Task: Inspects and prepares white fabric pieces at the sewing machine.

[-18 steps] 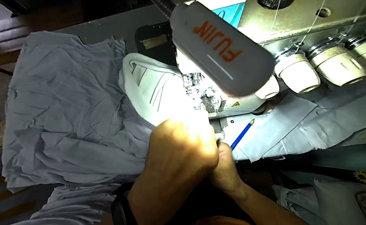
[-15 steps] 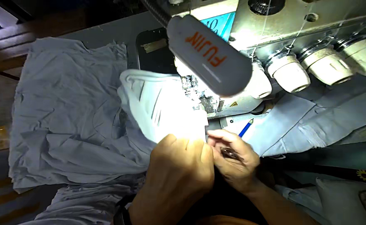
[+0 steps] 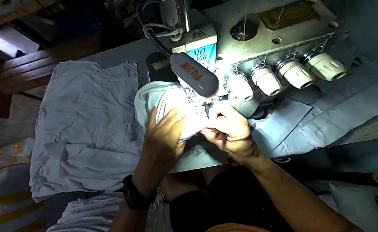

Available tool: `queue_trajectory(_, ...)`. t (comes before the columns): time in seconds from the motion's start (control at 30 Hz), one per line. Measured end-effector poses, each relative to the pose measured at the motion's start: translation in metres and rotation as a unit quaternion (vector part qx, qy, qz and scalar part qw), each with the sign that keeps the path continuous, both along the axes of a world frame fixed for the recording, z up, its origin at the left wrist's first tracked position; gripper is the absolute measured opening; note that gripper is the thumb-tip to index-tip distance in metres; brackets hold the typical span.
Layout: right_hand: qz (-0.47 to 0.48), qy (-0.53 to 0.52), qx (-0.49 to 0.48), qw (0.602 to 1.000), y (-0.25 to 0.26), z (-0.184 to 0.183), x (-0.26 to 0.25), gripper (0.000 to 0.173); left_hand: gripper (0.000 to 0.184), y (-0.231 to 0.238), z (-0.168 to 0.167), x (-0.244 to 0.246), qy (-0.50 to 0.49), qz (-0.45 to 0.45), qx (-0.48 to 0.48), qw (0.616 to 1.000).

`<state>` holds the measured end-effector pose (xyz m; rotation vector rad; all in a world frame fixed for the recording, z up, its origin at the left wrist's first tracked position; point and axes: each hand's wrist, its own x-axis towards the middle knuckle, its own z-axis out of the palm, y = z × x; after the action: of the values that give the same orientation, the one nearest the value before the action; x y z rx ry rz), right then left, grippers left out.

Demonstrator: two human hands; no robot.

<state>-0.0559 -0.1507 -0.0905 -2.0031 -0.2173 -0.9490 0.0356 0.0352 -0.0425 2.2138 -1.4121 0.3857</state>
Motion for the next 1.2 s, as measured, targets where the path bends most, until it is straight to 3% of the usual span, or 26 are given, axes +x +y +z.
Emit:
queue_trajectory(0.17,-0.024,0.016,-0.015,0.999,0.001,0.006,0.002,0.013,0.017,-0.006,0.005,0.010,0.021,-0.004,-0.017,1.000)
queue_trajectory(0.3,-0.053,-0.026,0.067,0.996,0.019,-0.003,-0.015,0.007,0.018,-0.013,0.011,0.022,0.045,-0.016,-0.012,0.999)
queue_trajectory(0.43,-0.033,0.024,0.143,0.989,0.050,-0.048,-0.031,0.018,0.017,-0.030,0.012,0.049,0.067,-0.013,-0.031,0.997)
queue_trajectory(0.57,0.036,0.103,0.095,0.990,0.068,-0.080,-0.035,0.029,0.017,-0.051,0.016,0.076,0.063,0.062,-0.055,0.995)
queue_trajectory(0.67,0.032,0.110,0.092,0.989,0.056,-0.063,-0.039,0.038,0.019,-0.046,0.018,0.058,0.076,0.132,-0.091,0.984)
queue_trajectory(0.8,-0.013,0.148,0.045,0.988,0.020,-0.014,-0.039,0.062,0.026,-0.011,0.007,-0.006,0.081,0.158,-0.055,0.982)
queue_trajectory(0.93,-0.092,0.130,-0.069,0.985,0.011,0.030,-0.026,0.031,0.025,0.000,0.001,-0.046,0.007,0.213,-0.042,0.976)
queue_trajectory(1.07,-0.184,0.128,-0.185,0.957,0.019,0.046,-0.014,0.025,0.013,0.004,-0.006,-0.043,-0.063,0.203,-0.056,0.976)
queue_trajectory(1.2,-0.199,0.145,-0.228,0.942,0.031,0.050,-0.006,0.025,0.010,0.003,-0.010,-0.045,-0.073,0.179,-0.081,0.978)
